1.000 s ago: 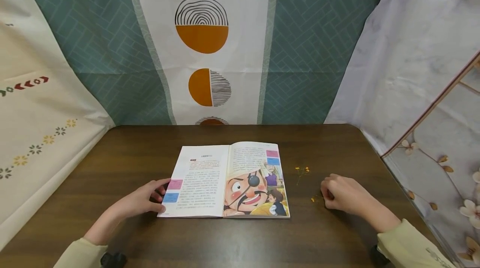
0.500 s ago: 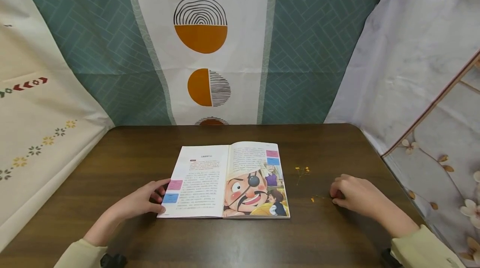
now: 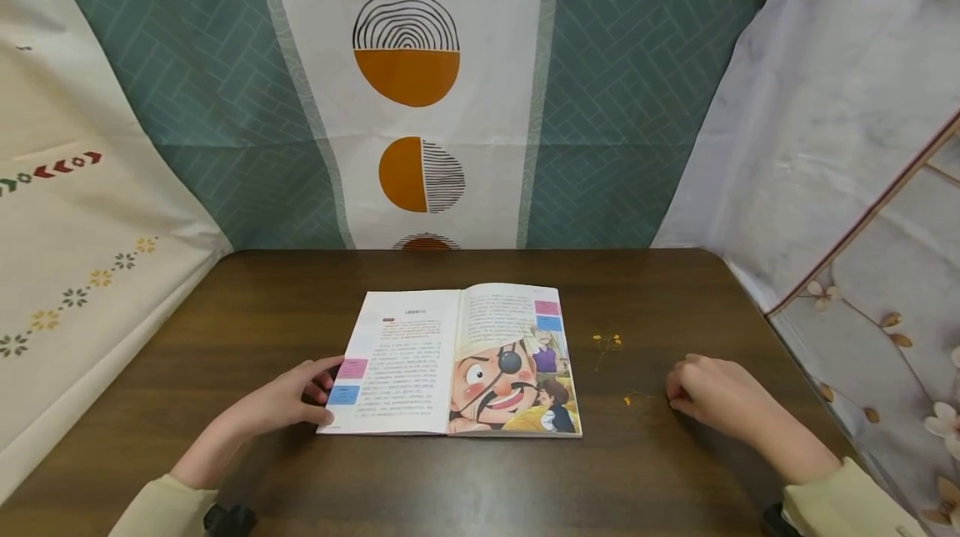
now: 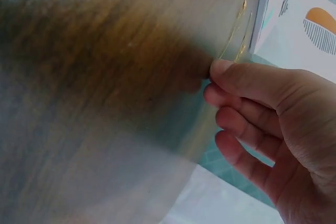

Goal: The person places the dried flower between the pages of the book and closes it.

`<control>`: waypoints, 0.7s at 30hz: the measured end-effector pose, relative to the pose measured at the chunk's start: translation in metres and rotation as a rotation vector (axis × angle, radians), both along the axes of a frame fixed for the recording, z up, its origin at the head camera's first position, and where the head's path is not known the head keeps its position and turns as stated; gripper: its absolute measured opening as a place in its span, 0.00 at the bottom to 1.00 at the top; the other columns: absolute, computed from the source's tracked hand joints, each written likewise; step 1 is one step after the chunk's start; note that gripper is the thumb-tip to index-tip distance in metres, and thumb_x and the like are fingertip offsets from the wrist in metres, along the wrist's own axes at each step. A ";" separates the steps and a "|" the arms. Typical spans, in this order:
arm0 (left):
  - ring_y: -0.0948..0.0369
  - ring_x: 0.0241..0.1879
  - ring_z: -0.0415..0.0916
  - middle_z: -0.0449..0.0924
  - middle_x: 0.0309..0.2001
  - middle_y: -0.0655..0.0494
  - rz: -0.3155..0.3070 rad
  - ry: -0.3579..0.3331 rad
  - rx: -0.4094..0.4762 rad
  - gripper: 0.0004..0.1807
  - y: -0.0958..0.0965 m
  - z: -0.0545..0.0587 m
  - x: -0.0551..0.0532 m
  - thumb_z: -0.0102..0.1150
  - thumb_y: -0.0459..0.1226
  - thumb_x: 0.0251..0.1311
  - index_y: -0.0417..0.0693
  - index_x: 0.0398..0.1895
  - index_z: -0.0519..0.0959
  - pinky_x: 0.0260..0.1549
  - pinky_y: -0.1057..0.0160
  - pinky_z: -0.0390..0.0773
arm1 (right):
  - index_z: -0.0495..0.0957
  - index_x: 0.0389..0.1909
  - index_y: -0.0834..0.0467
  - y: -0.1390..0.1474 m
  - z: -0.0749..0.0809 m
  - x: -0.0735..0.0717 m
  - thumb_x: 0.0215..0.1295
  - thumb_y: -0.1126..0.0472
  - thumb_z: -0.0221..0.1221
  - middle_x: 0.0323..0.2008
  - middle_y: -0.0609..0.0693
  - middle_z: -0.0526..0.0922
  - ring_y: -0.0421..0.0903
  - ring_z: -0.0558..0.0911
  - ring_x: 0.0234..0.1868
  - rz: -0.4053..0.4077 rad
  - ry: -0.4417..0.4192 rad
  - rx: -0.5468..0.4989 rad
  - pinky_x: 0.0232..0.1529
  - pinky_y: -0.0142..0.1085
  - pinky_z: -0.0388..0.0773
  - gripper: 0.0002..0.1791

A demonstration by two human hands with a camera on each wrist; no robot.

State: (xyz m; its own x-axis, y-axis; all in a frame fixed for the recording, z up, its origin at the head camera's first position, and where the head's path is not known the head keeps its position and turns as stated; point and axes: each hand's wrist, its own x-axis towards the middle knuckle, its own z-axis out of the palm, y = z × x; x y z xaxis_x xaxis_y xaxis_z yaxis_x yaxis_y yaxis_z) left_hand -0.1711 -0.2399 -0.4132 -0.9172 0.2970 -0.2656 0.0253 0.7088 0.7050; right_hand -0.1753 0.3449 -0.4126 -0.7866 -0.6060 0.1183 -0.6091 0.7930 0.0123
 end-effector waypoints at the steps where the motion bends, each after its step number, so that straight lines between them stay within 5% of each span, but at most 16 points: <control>1: 0.55 0.43 0.69 0.69 0.46 0.46 -0.001 0.000 -0.002 0.46 0.000 0.000 0.000 0.73 0.30 0.48 0.32 0.71 0.60 0.39 0.61 0.72 | 0.79 0.21 0.40 0.000 0.000 0.000 0.45 0.60 0.75 0.25 0.31 0.75 0.30 0.72 0.26 0.003 -0.006 -0.002 0.23 0.28 0.69 0.14; 10: 0.55 0.43 0.69 0.69 0.46 0.45 -0.010 0.010 0.006 0.47 -0.002 -0.001 -0.001 0.73 0.30 0.48 0.31 0.71 0.59 0.38 0.63 0.73 | 0.79 0.20 0.40 -0.003 0.002 -0.002 0.45 0.61 0.75 0.25 0.32 0.76 0.30 0.73 0.26 -0.008 0.017 -0.001 0.23 0.28 0.69 0.15; 21: 0.55 0.43 0.69 0.70 0.46 0.46 -0.009 0.018 -0.019 0.46 -0.001 -0.002 -0.001 0.73 0.30 0.48 0.31 0.71 0.60 0.39 0.63 0.73 | 0.67 0.14 0.42 -0.009 0.004 -0.005 0.46 0.70 0.69 0.19 0.33 0.64 0.29 0.58 0.23 -0.008 0.031 0.014 0.23 0.27 0.56 0.24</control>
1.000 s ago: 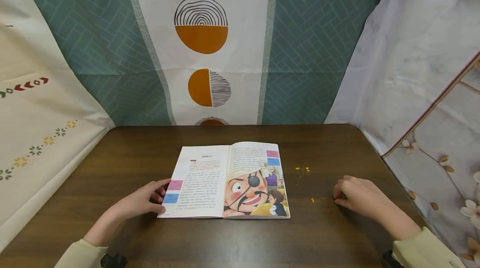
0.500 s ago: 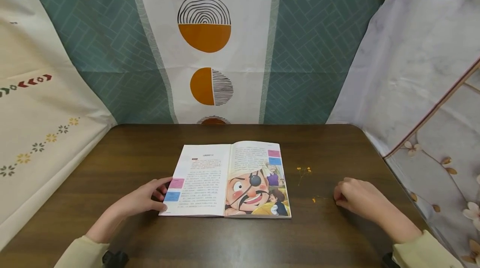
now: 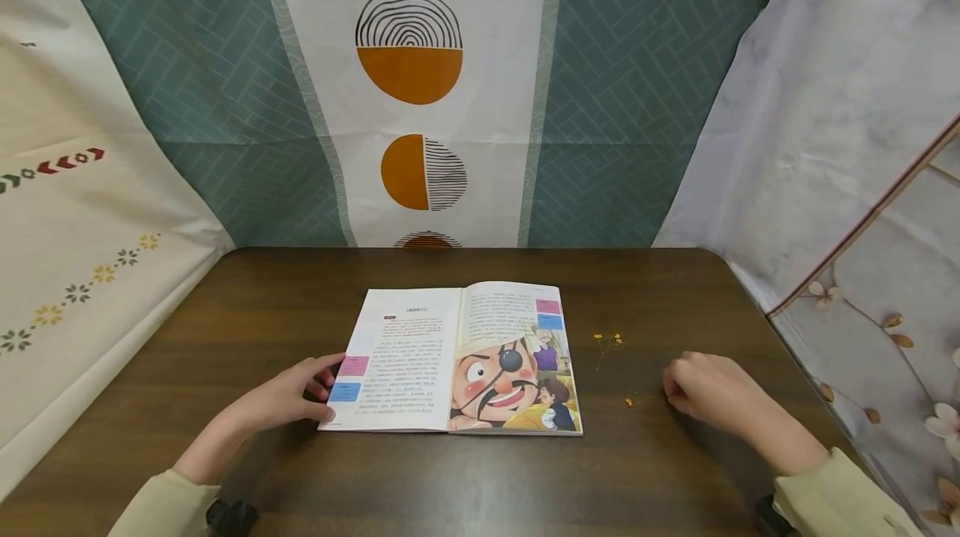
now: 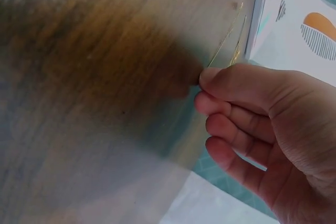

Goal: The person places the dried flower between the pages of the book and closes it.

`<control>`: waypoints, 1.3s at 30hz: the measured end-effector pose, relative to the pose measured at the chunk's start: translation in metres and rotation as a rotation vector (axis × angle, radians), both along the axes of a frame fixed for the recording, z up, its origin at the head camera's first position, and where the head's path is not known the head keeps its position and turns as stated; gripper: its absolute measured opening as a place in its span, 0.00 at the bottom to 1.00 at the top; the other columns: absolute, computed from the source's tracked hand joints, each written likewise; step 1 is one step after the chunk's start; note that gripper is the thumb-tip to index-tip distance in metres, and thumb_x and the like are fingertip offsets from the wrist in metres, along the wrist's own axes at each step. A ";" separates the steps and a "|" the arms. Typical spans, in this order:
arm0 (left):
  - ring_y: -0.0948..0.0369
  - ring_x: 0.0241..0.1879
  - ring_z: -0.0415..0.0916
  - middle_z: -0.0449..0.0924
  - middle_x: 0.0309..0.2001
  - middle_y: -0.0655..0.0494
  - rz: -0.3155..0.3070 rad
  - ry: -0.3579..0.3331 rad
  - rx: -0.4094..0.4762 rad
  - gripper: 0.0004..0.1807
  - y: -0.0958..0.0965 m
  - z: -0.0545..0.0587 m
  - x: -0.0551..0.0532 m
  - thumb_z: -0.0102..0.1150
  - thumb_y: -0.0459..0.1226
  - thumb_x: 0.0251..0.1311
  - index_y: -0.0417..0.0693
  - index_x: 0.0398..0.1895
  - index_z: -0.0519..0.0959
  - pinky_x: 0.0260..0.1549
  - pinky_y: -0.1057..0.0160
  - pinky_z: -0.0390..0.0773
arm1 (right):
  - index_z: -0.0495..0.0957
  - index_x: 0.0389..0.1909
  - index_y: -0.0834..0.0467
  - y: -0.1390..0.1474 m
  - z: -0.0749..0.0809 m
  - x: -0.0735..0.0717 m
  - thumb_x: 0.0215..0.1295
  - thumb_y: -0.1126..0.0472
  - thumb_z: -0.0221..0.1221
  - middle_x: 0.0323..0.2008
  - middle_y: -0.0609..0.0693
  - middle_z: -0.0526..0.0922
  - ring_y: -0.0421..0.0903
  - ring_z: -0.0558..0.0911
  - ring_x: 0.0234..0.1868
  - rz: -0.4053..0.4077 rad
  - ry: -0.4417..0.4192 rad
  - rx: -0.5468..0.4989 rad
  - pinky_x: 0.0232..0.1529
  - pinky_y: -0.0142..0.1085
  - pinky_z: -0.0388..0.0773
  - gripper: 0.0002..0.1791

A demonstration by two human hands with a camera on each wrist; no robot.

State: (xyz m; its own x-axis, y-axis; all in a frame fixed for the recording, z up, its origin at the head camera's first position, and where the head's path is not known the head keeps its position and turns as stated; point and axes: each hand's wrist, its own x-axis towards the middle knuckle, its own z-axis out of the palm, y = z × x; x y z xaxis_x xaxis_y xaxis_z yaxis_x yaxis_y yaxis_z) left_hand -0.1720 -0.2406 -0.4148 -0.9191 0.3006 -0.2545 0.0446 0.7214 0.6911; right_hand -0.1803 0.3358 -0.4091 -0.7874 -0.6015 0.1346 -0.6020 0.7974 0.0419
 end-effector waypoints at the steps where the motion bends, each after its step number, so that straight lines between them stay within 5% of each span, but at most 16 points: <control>1: 0.55 0.43 0.69 0.70 0.46 0.46 0.006 -0.002 0.000 0.46 0.000 0.000 0.000 0.73 0.30 0.48 0.32 0.71 0.60 0.39 0.63 0.73 | 0.66 0.14 0.42 0.000 0.000 -0.001 0.45 0.71 0.69 0.18 0.33 0.63 0.29 0.58 0.23 0.002 -0.002 -0.003 0.23 0.27 0.56 0.24; 15: 0.56 0.43 0.69 0.70 0.46 0.45 -0.003 -0.005 0.028 0.46 0.001 0.001 0.002 0.72 0.29 0.48 0.30 0.71 0.59 0.38 0.62 0.73 | 0.65 0.18 0.42 -0.003 -0.001 -0.004 0.43 0.66 0.69 0.21 0.34 0.61 0.29 0.59 0.25 -0.035 -0.006 -0.019 0.23 0.27 0.56 0.22; 39: 0.56 0.43 0.69 0.70 0.45 0.47 0.019 -0.002 0.004 0.46 0.002 0.001 0.001 0.73 0.30 0.47 0.33 0.70 0.62 0.39 0.61 0.73 | 0.74 0.20 0.46 -0.095 0.058 -0.070 0.51 0.64 0.68 0.20 0.39 0.70 0.34 0.66 0.25 0.093 -0.122 -0.027 0.24 0.28 0.64 0.13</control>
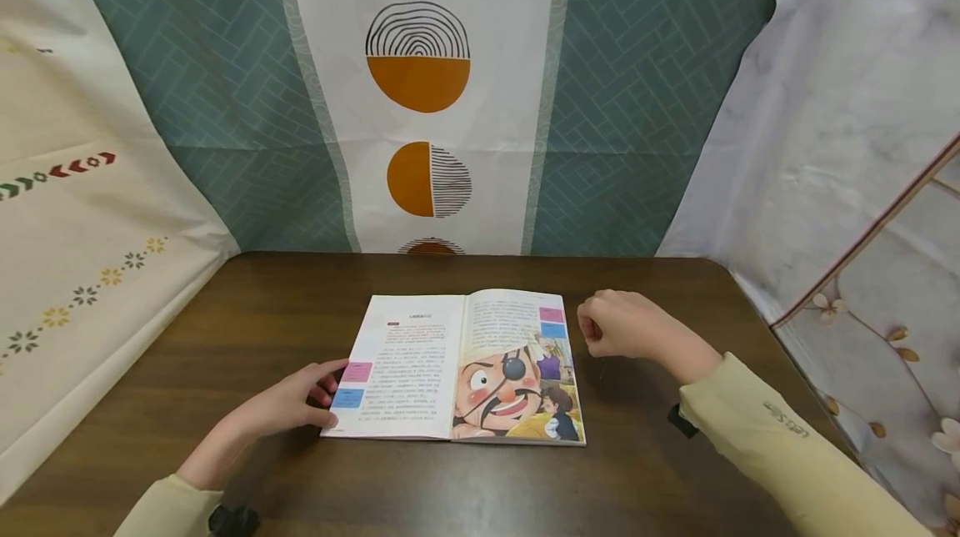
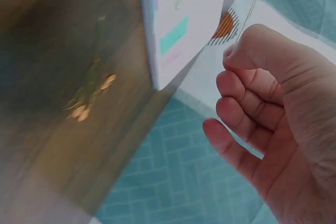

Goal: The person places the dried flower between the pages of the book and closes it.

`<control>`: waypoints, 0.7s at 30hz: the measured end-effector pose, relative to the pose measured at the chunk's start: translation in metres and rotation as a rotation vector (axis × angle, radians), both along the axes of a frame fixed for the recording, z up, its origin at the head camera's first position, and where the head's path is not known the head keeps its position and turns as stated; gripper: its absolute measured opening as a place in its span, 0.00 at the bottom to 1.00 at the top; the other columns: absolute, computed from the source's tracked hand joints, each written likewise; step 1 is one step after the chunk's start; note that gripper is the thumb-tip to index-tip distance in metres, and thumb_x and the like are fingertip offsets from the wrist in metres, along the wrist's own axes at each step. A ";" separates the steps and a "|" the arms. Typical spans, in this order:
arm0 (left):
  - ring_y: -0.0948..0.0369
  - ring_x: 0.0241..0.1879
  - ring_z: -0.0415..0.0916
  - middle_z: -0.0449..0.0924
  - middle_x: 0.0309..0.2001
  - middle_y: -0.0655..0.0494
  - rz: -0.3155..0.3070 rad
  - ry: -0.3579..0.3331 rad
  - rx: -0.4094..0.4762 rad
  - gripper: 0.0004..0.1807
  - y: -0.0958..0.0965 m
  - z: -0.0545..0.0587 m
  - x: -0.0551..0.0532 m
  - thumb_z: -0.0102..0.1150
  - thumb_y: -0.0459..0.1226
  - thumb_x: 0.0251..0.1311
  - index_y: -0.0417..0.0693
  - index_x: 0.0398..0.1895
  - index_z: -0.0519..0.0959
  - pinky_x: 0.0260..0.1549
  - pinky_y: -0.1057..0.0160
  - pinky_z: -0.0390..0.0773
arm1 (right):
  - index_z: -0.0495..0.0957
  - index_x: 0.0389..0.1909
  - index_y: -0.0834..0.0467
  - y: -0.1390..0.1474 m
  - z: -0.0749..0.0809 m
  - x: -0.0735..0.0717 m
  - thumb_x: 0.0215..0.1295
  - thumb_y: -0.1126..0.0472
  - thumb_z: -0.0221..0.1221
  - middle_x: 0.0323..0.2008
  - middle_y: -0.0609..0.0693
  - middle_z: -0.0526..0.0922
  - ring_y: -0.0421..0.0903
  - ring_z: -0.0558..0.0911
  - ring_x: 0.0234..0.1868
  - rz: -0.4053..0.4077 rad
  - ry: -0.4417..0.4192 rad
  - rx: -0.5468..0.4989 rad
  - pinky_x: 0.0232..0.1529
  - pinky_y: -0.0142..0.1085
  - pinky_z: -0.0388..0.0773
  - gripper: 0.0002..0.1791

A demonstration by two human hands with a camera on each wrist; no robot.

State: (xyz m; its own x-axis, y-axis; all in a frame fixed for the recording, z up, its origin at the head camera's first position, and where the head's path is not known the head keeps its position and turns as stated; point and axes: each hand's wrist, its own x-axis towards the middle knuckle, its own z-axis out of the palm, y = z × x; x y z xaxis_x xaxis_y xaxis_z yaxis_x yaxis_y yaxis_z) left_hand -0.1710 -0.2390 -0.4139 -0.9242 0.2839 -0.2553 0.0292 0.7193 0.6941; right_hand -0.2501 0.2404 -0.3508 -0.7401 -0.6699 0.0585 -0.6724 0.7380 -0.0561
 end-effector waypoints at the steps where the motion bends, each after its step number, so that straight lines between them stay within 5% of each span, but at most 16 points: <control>1: 0.56 0.42 0.69 0.71 0.45 0.47 -0.001 0.002 0.002 0.45 0.000 0.000 0.000 0.73 0.30 0.47 0.33 0.70 0.62 0.39 0.61 0.73 | 0.74 0.20 0.46 -0.005 0.001 -0.004 0.52 0.64 0.68 0.20 0.39 0.70 0.35 0.66 0.25 0.002 -0.009 0.002 0.25 0.28 0.64 0.13; 21: 0.56 0.42 0.69 0.71 0.45 0.47 -0.004 0.008 0.010 0.46 0.001 0.003 0.002 0.74 0.30 0.46 0.33 0.70 0.62 0.39 0.61 0.74 | 0.77 0.21 0.49 -0.103 0.004 -0.049 0.53 0.62 0.66 0.20 0.41 0.75 0.37 0.68 0.22 0.129 -0.052 0.058 0.25 0.29 0.65 0.08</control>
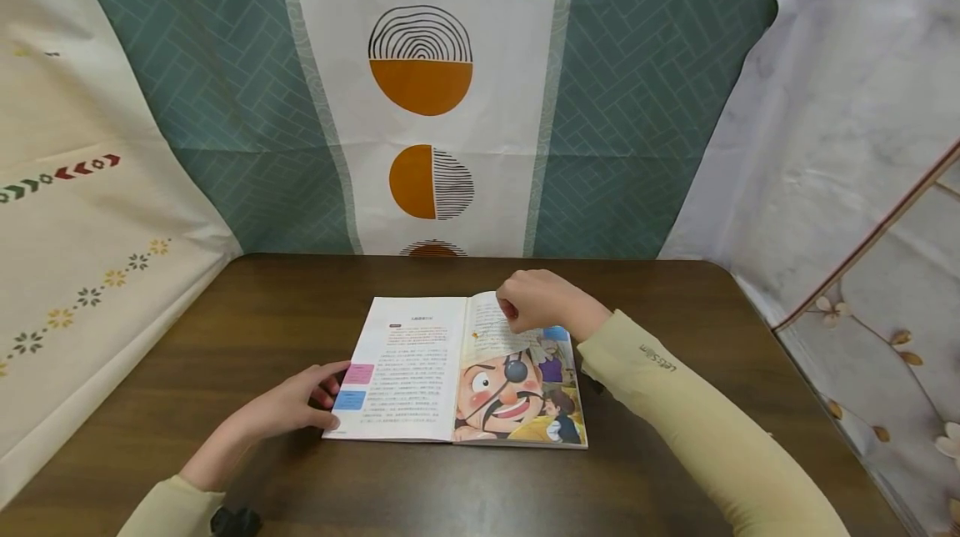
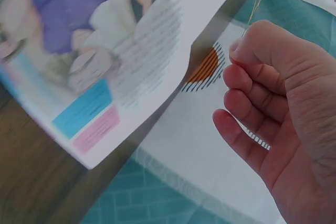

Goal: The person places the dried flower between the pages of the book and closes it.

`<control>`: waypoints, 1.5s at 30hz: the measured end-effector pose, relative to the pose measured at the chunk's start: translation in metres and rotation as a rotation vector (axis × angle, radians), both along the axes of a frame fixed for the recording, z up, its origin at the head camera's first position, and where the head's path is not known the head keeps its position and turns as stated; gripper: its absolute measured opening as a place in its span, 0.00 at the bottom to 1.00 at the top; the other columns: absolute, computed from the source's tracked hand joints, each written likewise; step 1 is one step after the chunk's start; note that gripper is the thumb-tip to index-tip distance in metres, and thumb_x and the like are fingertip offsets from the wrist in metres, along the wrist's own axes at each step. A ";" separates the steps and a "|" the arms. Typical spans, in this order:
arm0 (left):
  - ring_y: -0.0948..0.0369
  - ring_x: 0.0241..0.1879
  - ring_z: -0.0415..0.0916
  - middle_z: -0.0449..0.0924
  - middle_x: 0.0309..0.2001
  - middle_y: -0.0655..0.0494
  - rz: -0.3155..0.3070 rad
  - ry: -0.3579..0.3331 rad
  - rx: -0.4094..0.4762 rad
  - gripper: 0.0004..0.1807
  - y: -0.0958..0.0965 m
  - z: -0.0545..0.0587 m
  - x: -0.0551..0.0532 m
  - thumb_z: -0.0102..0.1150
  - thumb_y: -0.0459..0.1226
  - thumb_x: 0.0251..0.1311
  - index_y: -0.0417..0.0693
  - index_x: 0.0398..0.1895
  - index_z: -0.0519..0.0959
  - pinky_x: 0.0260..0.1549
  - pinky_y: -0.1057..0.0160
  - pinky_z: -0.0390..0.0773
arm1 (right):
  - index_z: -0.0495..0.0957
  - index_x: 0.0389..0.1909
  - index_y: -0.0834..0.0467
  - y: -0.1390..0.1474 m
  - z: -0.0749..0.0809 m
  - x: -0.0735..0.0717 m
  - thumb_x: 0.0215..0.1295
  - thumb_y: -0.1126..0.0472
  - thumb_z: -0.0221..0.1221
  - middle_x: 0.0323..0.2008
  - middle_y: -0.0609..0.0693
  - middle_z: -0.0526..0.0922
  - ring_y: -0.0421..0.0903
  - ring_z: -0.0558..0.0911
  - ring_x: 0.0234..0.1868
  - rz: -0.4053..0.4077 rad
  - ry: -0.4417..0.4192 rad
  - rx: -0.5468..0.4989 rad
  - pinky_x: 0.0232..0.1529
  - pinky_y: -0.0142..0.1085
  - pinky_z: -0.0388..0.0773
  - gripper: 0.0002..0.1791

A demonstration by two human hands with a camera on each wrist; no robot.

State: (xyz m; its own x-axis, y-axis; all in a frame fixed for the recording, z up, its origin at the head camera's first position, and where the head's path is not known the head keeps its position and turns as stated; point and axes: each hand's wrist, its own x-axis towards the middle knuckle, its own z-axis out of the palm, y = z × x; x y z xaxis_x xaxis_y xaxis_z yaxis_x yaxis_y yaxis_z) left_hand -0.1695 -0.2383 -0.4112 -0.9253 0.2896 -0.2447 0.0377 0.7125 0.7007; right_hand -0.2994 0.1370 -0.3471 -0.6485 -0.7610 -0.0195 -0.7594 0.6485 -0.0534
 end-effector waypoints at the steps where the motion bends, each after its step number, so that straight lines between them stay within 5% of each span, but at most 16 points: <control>1: 0.56 0.42 0.69 0.71 0.45 0.47 0.001 0.000 0.000 0.46 0.000 0.000 0.000 0.74 0.30 0.46 0.33 0.70 0.62 0.39 0.61 0.74 | 0.77 0.22 0.49 -0.005 0.000 -0.001 0.53 0.62 0.66 0.20 0.41 0.75 0.37 0.68 0.23 0.005 -0.007 0.004 0.26 0.29 0.65 0.08; 25: 0.57 0.42 0.70 0.71 0.44 0.47 0.016 -0.003 0.016 0.46 0.001 0.001 0.000 0.73 0.29 0.46 0.32 0.70 0.61 0.37 0.63 0.72 | 0.74 0.23 0.48 -0.104 -0.021 -0.022 0.58 0.63 0.64 0.20 0.40 0.71 0.39 0.69 0.24 0.052 -0.076 0.036 0.29 0.30 0.64 0.10; 45: 0.57 0.41 0.69 0.71 0.44 0.48 0.028 -0.012 0.003 0.45 0.005 0.004 0.000 0.73 0.29 0.46 0.32 0.70 0.62 0.38 0.62 0.71 | 0.75 0.23 0.50 -0.107 -0.052 -0.025 0.62 0.65 0.61 0.21 0.41 0.70 0.38 0.65 0.26 0.095 -0.217 -0.085 0.32 0.30 0.64 0.10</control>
